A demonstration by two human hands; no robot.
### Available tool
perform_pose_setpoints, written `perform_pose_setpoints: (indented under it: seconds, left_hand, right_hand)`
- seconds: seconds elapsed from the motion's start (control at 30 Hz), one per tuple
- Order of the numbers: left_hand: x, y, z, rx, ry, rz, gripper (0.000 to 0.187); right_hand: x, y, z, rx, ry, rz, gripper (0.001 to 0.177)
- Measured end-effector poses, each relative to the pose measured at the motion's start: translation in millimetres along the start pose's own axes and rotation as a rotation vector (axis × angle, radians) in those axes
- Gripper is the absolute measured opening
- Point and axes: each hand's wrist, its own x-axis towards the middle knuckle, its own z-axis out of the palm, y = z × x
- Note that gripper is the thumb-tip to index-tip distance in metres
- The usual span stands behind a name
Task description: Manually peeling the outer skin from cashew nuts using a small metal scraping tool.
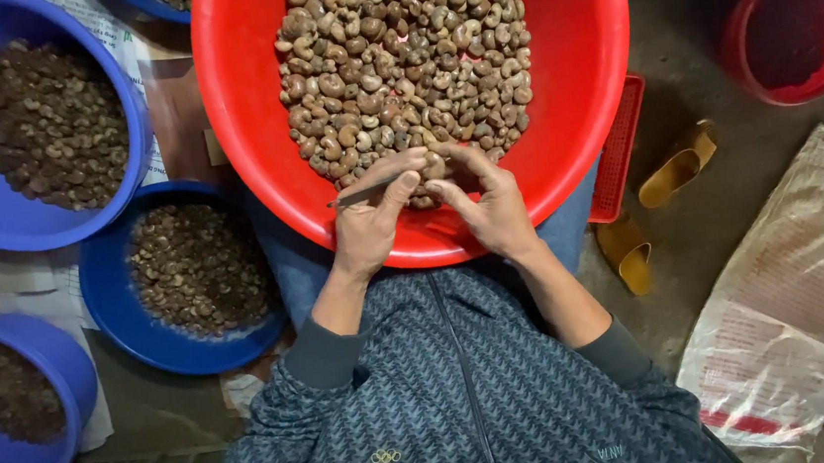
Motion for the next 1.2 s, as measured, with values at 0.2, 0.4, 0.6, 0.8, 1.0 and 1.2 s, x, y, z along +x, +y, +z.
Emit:
perform_pose_setpoints:
  seconds: [0.2,0.4,0.6,0.8,1.0,1.2]
  left_hand:
    - [-0.8,1.6,2.2,0.025,-0.012,-0.007,0.015]
    - [0.6,6.5,5.7,-0.030,0.016,0.012,0.016]
    - [-2.4,6.8,4.3,-0.020,0.049,-0.023,0.015]
    - [-1.8,3.6,1.7,-0.015,-0.009,-0.037,0.014]
    - [-1.7,7.8,1.7,-0.051,-0.025,-0.054,0.016]
    - [-2.4,3.1,2.7,-0.048,0.004,-0.068,0.016]
  right_hand:
    - [-1.0,5.0,3.4,-0.101,0.022,-0.032,0.040]
    - [-2.0,5.7,5.6,-0.117,0.029,-0.025,0.043]
    - [-3.5,11.6,6.7,-0.100,0.045,0.002,0.045]
    - [-2.8,13.1,4.7,-0.112,0.113,0.007,0.043]
    - [-2.4,10.2,4.3,-0.053,0.083,0.012,0.051]
    - [-4.6,17.4,2.7,-0.126,0.120,0.019,0.042]
